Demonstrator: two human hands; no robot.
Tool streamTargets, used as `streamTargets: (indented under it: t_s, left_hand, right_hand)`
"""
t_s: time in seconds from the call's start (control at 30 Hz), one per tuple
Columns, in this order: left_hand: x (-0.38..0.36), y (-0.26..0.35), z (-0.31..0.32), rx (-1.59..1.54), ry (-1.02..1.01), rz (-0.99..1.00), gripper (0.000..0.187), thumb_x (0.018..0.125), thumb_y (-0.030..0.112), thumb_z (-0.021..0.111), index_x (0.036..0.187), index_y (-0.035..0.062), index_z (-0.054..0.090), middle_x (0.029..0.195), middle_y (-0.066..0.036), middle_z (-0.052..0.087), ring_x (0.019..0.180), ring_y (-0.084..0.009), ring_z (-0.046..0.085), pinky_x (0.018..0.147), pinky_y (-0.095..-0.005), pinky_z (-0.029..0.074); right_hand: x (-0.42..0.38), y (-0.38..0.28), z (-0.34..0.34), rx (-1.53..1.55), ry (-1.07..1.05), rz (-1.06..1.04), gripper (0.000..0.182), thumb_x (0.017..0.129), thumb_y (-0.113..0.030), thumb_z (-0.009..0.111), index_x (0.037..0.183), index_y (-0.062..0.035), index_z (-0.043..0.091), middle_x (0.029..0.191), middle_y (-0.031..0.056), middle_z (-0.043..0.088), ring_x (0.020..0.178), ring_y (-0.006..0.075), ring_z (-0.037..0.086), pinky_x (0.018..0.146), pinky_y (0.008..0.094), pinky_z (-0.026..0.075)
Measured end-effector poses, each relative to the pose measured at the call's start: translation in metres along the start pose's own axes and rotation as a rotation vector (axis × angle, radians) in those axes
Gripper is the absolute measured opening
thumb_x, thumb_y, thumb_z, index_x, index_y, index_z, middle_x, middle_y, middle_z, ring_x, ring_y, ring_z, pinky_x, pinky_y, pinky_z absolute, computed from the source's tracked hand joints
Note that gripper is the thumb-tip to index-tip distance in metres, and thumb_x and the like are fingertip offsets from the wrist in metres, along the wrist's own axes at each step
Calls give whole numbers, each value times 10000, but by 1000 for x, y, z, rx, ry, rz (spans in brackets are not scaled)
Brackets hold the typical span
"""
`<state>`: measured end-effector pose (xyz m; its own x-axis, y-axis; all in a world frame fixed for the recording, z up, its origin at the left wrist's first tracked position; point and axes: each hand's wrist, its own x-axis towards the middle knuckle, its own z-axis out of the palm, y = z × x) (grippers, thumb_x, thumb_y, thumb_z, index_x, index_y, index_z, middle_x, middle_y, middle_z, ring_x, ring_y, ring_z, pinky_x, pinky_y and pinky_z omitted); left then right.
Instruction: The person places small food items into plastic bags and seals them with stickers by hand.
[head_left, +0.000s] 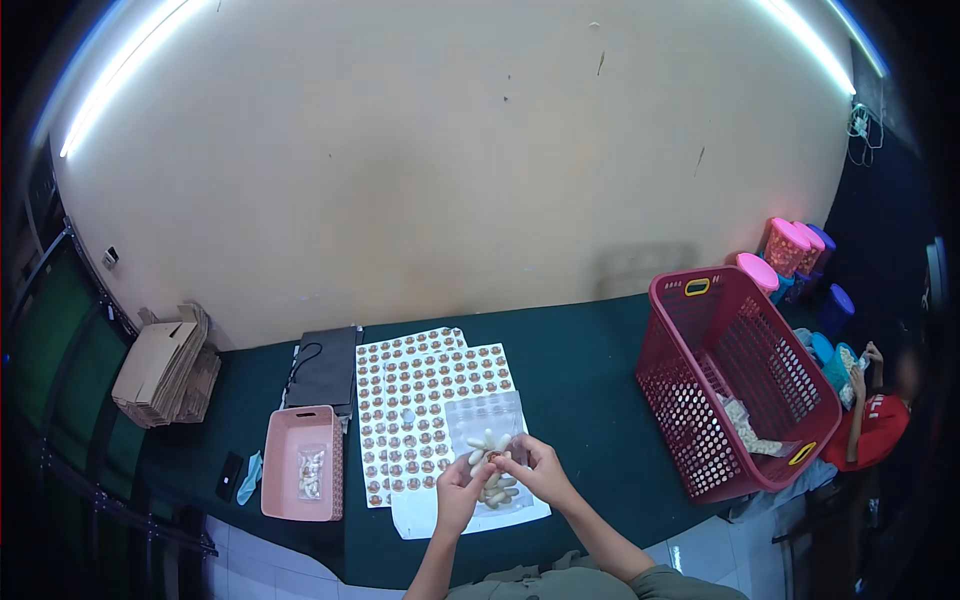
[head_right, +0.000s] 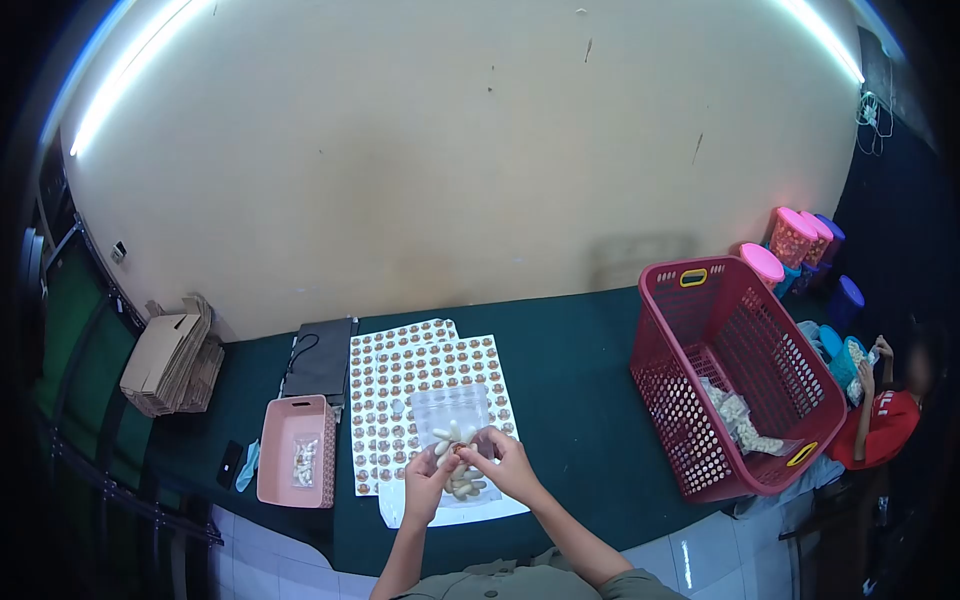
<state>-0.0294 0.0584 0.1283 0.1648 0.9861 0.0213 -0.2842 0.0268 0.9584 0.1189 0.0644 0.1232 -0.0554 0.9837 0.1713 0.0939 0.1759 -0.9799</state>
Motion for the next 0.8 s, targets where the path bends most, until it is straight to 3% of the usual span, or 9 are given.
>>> streamTargets:
  t_s: [0.17,0.23,0.33,0.4,0.47,0.57,0.63,0.67,0.8]
  left_hand:
    - [0,-1,-7,29,-70,-24,295,823,91,581,1073,-55,523,974,-95,598,866,-114,567,752,-232,449]
    - [1,-3,-11,42,-83,14,311,840,118,564,1093,-57,515,939,-84,603,818,-97,568,695,-220,463]
    - [8,-9,-17,140,35,90,242,855,132,540,1022,-42,561,908,-72,611,805,-98,569,715,-231,452]
    - [14,-4,-26,65,146,115,219,859,135,534,980,-43,573,884,-73,615,801,-99,571,715,-228,450]
    - [20,3,-27,61,315,205,182,859,131,529,856,-37,601,793,-78,626,750,-105,583,663,-224,454]
    - [17,7,-23,315,188,243,168,846,115,539,825,-37,609,756,-83,630,697,-113,584,613,-232,456]
    - [15,2,-21,499,49,253,95,797,72,573,809,-5,627,718,-78,630,642,-101,577,576,-224,436]
    - [12,1,-19,546,30,246,88,793,67,572,808,3,630,709,-72,628,635,-103,578,569,-222,432]
    - [13,-9,-23,496,70,213,87,797,43,547,797,2,623,674,-58,617,613,-114,578,554,-224,428]
  right_hand:
    - [-1,4,1,61,-8,2,155,807,-144,610,831,-2,552,710,-23,527,631,23,446,554,172,374]
    - [0,4,3,97,-11,-11,153,817,-144,596,847,0,554,715,-21,532,635,25,453,556,170,377]
    - [0,0,4,92,0,36,269,799,-237,619,885,9,554,655,12,550,595,52,476,552,212,397]
    - [-2,-5,2,-91,-200,113,327,796,-267,622,944,7,523,774,55,566,686,97,513,616,245,421]
    - [-4,2,7,-141,-150,11,356,782,-286,636,956,2,522,841,72,552,747,117,520,654,264,423]
    - [-1,-16,8,-192,11,-119,459,721,-336,686,1015,-31,510,1004,117,504,881,198,523,717,307,411]
    - [3,-31,0,-682,102,-423,428,693,-306,701,984,-39,536,954,104,540,877,216,527,686,314,408]
    - [5,-25,-2,-721,-9,-471,274,730,-254,640,891,-48,557,829,81,547,805,235,539,640,332,403]
    - [3,-27,10,-600,-116,-386,161,771,-166,581,706,-43,501,668,73,535,632,256,540,592,346,392]
